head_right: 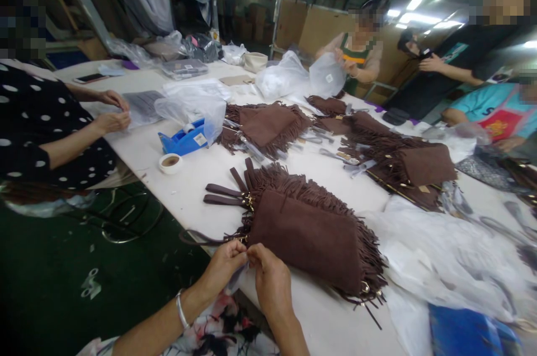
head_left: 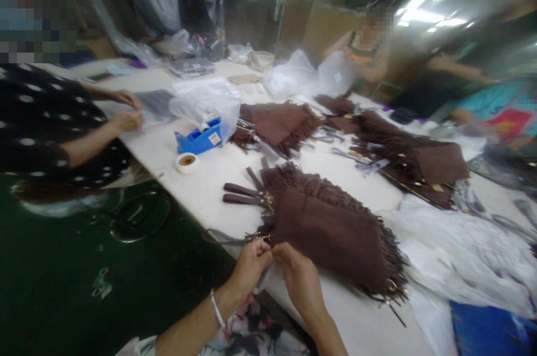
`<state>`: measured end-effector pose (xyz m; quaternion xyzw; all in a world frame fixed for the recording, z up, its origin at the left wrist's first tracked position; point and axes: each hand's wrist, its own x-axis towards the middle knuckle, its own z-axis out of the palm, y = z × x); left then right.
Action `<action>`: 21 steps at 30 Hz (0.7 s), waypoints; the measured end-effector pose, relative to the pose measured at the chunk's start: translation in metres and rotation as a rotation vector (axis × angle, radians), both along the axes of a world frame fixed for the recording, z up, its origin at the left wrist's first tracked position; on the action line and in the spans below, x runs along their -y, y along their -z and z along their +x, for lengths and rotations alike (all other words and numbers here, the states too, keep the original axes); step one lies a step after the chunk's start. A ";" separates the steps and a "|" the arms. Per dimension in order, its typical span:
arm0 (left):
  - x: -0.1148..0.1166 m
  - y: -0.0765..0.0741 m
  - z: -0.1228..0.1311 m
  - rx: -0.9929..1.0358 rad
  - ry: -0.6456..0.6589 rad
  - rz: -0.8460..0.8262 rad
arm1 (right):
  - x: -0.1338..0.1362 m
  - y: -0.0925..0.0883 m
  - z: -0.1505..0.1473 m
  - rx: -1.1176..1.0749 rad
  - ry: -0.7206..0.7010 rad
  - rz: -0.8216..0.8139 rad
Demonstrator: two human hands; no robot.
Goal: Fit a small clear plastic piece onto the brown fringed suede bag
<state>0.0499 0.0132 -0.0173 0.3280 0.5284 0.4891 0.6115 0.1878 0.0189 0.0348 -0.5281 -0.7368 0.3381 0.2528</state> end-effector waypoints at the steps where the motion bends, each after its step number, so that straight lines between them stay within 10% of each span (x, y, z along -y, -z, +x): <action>1: 0.000 0.000 0.001 -0.008 -0.006 -0.003 | -0.001 0.001 0.000 0.018 0.001 0.008; 21: -0.002 -0.010 0.002 0.120 -0.068 -0.154 | -0.002 0.009 -0.007 0.376 0.130 0.097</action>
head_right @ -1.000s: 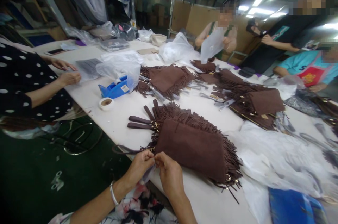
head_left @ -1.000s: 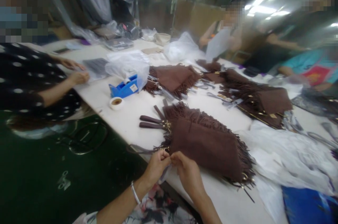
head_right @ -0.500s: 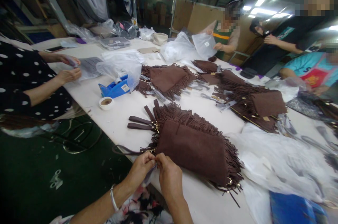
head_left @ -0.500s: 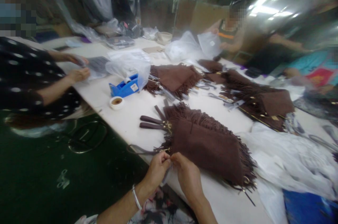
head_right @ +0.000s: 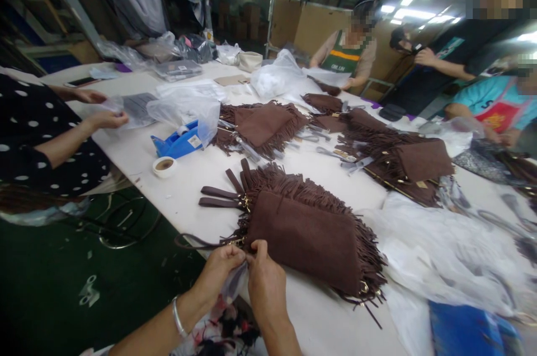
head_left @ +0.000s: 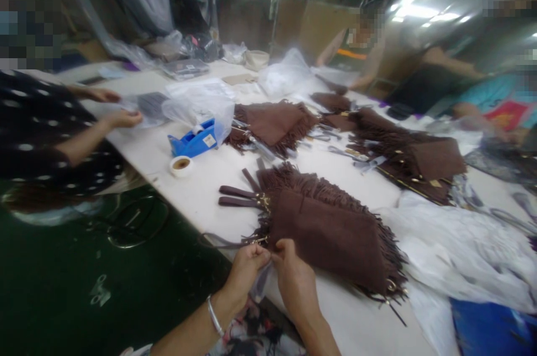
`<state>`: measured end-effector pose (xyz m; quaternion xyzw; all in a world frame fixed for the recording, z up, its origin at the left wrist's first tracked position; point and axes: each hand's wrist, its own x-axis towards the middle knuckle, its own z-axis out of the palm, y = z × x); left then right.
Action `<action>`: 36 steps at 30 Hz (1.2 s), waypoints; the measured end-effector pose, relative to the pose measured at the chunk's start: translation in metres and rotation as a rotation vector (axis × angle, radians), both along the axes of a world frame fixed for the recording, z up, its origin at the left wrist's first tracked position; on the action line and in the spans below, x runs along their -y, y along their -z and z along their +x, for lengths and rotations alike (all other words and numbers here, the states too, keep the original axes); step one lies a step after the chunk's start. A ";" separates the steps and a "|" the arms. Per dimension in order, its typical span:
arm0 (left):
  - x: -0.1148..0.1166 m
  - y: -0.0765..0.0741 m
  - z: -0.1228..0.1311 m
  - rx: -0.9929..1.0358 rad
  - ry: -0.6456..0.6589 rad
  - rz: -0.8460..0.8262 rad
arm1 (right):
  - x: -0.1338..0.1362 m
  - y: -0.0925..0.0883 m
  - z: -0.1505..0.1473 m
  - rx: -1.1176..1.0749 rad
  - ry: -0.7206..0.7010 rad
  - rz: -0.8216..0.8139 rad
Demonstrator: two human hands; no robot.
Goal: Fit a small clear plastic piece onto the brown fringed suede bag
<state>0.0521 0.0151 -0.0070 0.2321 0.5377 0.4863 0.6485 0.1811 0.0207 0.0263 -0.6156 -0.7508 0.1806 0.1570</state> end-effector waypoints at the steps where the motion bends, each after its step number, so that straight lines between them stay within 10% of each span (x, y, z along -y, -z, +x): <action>1: 0.000 0.000 0.001 0.014 -0.014 -0.015 | 0.002 0.003 0.000 -0.031 0.032 0.013; 10: 0.009 0.004 0.010 0.138 -0.064 -0.088 | 0.024 0.019 -0.005 -0.330 0.310 -0.020; 23: 0.010 -0.011 -0.005 0.037 0.092 0.047 | 0.022 0.023 -0.001 -0.510 0.158 -0.008; 36: 0.004 0.009 0.000 -0.179 0.069 0.190 | 0.020 0.025 -0.001 -0.478 0.192 -0.050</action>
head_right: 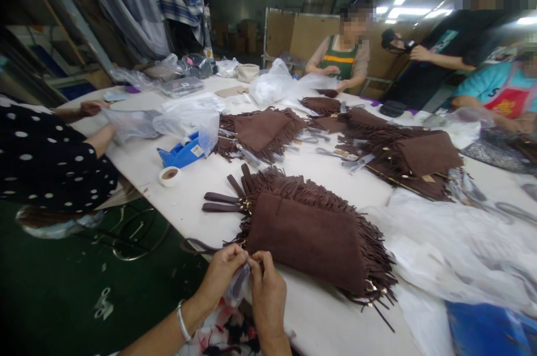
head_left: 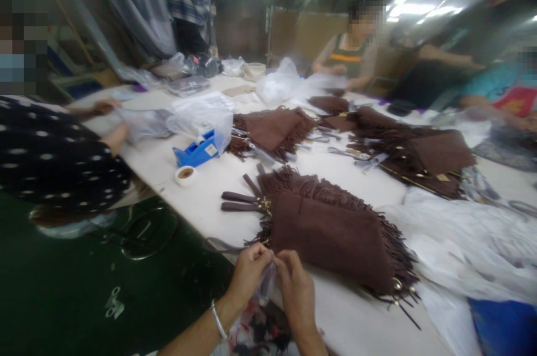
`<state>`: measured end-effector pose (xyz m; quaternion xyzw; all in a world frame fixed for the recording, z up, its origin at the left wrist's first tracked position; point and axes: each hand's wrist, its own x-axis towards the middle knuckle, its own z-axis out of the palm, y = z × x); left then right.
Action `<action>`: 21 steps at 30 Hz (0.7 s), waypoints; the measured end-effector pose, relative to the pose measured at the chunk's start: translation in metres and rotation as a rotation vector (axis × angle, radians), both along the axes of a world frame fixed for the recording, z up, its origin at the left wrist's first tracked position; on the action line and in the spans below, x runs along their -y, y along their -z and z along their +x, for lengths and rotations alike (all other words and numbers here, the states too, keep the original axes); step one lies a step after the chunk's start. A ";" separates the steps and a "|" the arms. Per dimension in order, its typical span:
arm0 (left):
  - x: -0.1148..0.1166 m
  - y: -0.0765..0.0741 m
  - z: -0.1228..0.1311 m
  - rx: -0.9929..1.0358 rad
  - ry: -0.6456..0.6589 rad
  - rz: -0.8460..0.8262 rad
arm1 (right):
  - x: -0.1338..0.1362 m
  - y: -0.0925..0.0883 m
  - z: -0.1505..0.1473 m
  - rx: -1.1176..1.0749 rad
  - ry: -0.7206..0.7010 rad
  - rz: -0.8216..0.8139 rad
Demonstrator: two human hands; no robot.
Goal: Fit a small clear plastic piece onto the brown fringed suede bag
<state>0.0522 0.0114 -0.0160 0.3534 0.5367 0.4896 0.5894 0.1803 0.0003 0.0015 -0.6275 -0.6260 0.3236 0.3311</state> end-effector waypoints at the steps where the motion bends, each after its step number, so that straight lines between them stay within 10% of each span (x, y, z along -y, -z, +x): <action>1: 0.001 0.000 0.001 0.007 -0.011 0.002 | 0.000 0.001 0.000 -0.005 0.013 -0.007; 21: 0.010 -0.008 0.005 0.126 -0.100 -0.081 | 0.001 0.005 0.000 -0.121 -0.026 -0.002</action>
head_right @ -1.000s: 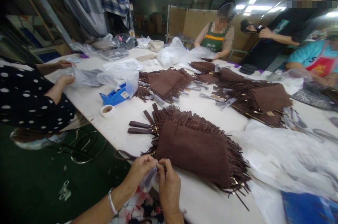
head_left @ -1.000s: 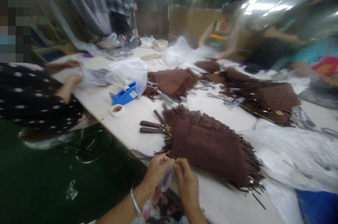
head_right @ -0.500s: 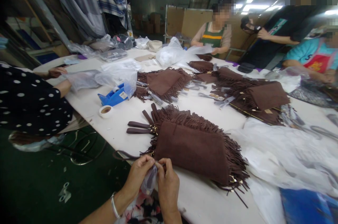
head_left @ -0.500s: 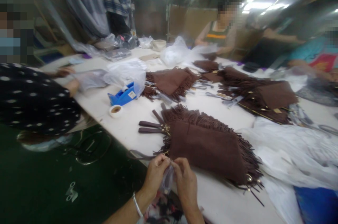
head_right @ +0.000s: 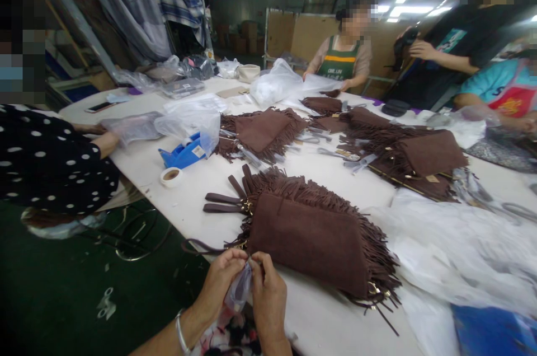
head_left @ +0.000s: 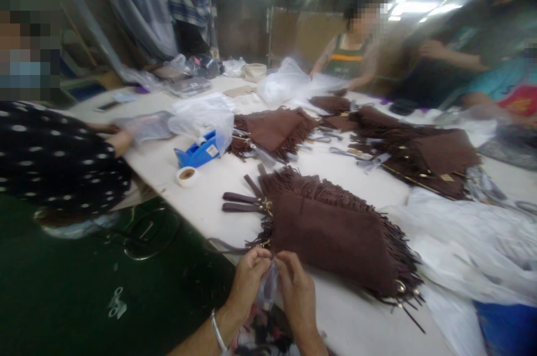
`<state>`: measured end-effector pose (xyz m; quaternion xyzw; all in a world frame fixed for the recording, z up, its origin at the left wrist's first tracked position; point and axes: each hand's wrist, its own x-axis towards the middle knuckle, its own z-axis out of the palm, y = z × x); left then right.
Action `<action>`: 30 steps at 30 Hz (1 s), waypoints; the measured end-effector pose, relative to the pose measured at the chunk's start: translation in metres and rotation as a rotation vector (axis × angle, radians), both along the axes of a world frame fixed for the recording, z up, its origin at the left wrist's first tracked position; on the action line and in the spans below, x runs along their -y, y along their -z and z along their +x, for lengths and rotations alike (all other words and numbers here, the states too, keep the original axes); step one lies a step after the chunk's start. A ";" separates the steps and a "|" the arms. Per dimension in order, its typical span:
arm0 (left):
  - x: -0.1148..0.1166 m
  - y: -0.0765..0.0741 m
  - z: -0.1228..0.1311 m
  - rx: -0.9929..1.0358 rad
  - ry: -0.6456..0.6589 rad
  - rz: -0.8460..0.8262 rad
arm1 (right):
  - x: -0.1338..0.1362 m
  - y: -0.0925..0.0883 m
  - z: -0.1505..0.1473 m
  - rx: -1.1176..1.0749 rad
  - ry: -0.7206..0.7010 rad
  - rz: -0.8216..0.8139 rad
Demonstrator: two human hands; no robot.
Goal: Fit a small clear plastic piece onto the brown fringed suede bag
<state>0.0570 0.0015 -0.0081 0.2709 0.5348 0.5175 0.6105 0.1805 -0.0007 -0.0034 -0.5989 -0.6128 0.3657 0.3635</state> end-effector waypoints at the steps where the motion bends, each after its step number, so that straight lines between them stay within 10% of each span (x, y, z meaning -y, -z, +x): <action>1: 0.000 0.000 0.000 0.002 -0.005 -0.001 | 0.000 0.000 0.000 -0.004 -0.001 -0.007; 30: 0.000 -0.003 -0.006 0.124 0.075 -0.034 | -0.012 0.000 0.014 -0.175 -0.245 -0.034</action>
